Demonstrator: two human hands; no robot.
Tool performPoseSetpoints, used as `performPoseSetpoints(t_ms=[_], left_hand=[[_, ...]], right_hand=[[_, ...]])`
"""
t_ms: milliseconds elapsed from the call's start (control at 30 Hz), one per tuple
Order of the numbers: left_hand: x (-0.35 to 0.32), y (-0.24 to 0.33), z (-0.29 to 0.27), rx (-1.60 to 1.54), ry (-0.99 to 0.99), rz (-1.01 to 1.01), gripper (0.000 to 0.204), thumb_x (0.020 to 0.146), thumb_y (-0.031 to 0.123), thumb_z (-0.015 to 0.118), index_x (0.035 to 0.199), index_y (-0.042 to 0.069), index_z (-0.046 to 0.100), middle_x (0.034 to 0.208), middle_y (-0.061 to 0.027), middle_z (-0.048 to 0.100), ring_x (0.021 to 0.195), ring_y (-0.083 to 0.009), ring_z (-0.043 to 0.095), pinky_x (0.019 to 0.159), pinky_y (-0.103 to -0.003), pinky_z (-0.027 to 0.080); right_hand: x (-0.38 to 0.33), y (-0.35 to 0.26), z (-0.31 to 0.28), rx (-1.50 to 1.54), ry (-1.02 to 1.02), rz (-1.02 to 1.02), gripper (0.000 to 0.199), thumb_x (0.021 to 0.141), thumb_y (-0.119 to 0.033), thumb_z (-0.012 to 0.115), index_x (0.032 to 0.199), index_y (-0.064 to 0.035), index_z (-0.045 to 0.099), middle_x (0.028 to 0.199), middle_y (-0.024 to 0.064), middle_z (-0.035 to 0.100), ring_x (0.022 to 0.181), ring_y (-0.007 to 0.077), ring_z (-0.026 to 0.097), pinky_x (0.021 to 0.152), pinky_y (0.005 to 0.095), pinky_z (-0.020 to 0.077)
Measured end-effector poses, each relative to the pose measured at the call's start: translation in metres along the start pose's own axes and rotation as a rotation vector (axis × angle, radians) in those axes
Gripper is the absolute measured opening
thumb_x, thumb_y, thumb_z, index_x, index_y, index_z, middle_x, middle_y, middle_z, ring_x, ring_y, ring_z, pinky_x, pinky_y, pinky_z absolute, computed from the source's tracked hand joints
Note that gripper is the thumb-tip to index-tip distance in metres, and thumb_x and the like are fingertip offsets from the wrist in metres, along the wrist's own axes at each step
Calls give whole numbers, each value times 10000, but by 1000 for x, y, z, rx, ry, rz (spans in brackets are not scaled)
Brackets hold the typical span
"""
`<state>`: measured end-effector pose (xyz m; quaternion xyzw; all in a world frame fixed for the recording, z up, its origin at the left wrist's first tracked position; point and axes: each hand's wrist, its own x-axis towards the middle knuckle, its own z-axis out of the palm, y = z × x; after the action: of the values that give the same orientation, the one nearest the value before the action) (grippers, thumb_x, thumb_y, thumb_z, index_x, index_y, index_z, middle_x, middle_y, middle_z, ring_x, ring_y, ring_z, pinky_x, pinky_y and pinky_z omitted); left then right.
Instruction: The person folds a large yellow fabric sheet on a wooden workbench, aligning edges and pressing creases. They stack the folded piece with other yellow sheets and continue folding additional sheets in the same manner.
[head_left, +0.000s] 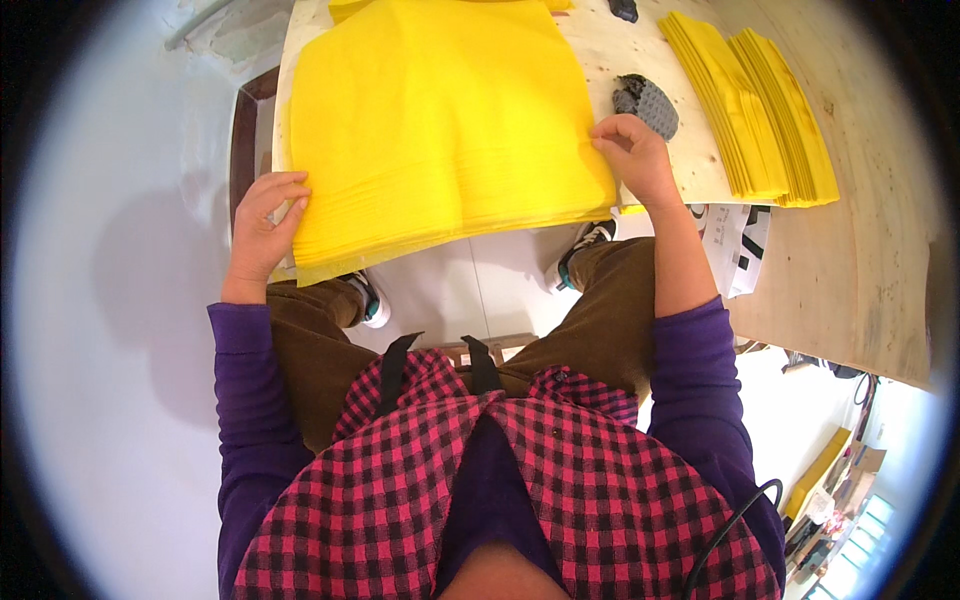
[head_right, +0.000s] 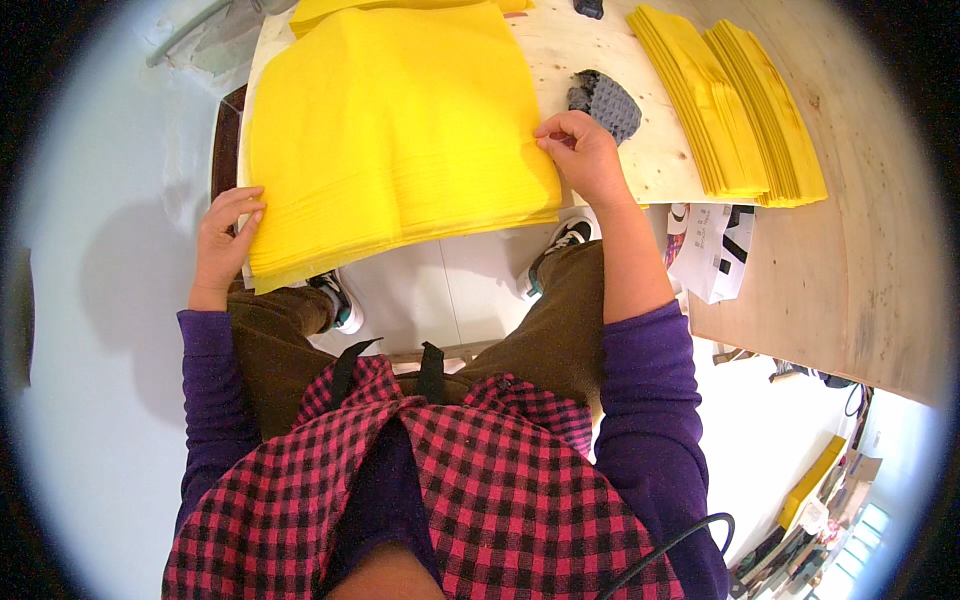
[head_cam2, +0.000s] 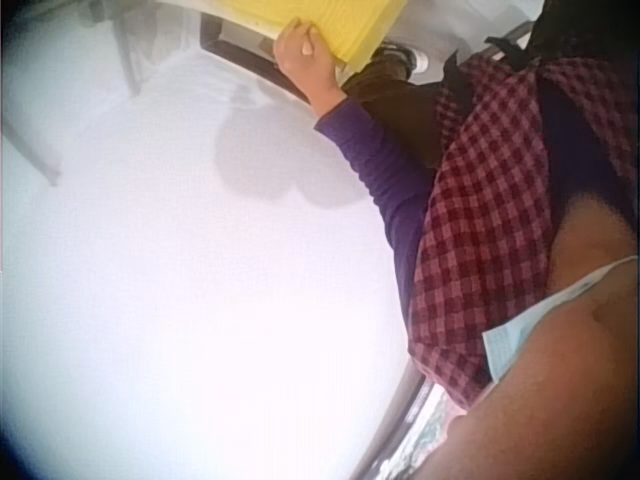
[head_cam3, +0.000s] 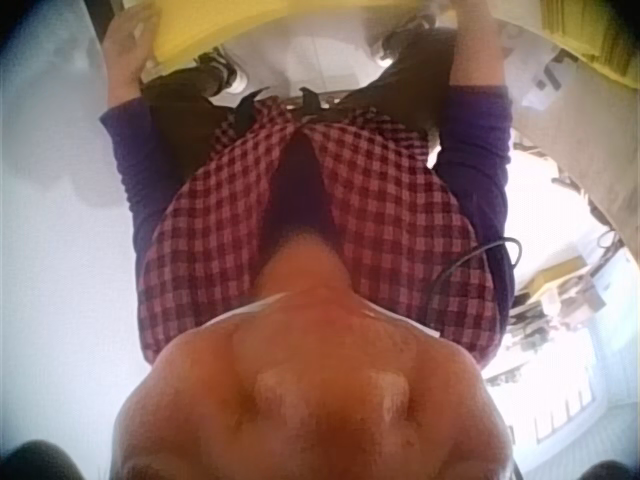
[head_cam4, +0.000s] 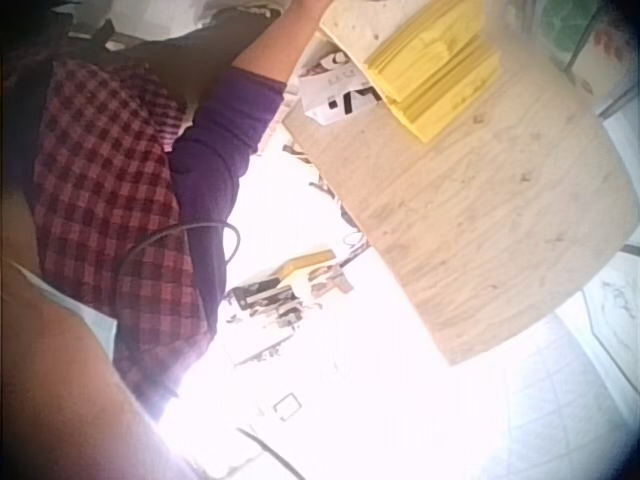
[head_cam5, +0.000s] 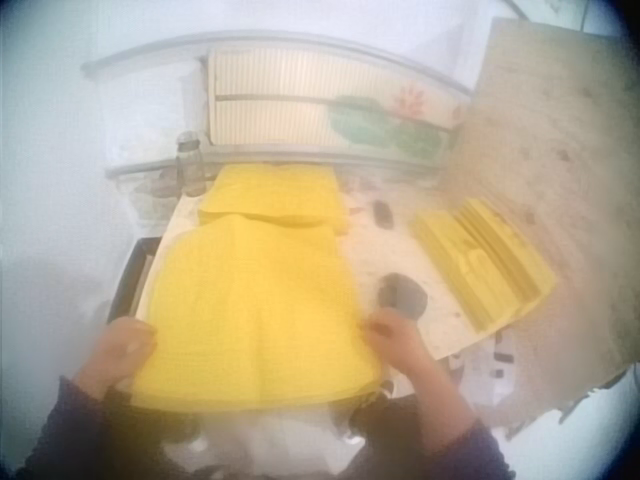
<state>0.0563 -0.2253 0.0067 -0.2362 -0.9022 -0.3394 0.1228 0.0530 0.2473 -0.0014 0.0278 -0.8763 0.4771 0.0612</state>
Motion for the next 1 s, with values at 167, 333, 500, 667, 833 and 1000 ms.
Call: performPoseSetpoints(t_ms=[167,333,500,667,833,1000], left_hand=[[-1,0,0,-2,15,7,128,771,-21,663,892,19,677,1039,-95,670,1011,-267,601,901,-342,460],[0,0,1,-10,20,11,124,772,-17,664,890,20,681,1028,-96,674,1009,-270,604,898,-345,464],[0,-1,0,2,24,15,121,774,-15,664,887,22,685,1025,-95,676,1006,-267,607,898,-342,465],[0,1,-1,1,11,-6,131,768,-17,663,889,24,688,1039,-96,674,1020,-266,602,912,-343,458],[-1,-1,-5,15,-34,13,177,771,1,653,944,28,682,1095,-107,656,1069,-272,579,949,-352,434],[1,3,-13,-57,50,49,205,810,36,625,1011,15,661,1152,-122,633,1101,-271,564,977,-362,410]], right_hand=[[0,2,3,-14,90,-112,78,803,2,667,877,-16,654,868,51,598,773,146,588,717,253,486],[-4,-6,-1,-96,109,-160,59,798,10,660,846,-18,639,865,59,590,767,164,586,709,260,484],[-8,-9,-1,-67,91,-157,64,795,12,657,849,-16,634,865,58,585,776,167,583,707,264,481],[-8,-11,-2,-102,57,-174,62,801,16,649,852,-16,637,868,60,582,788,169,583,714,261,479],[-10,-14,-4,-69,62,-177,85,821,17,622,888,-20,658,895,64,585,798,170,582,736,261,477],[-6,-4,-20,-256,333,-142,184,834,-73,636,1014,-61,669,1098,110,602,1033,253,558,903,352,451]])
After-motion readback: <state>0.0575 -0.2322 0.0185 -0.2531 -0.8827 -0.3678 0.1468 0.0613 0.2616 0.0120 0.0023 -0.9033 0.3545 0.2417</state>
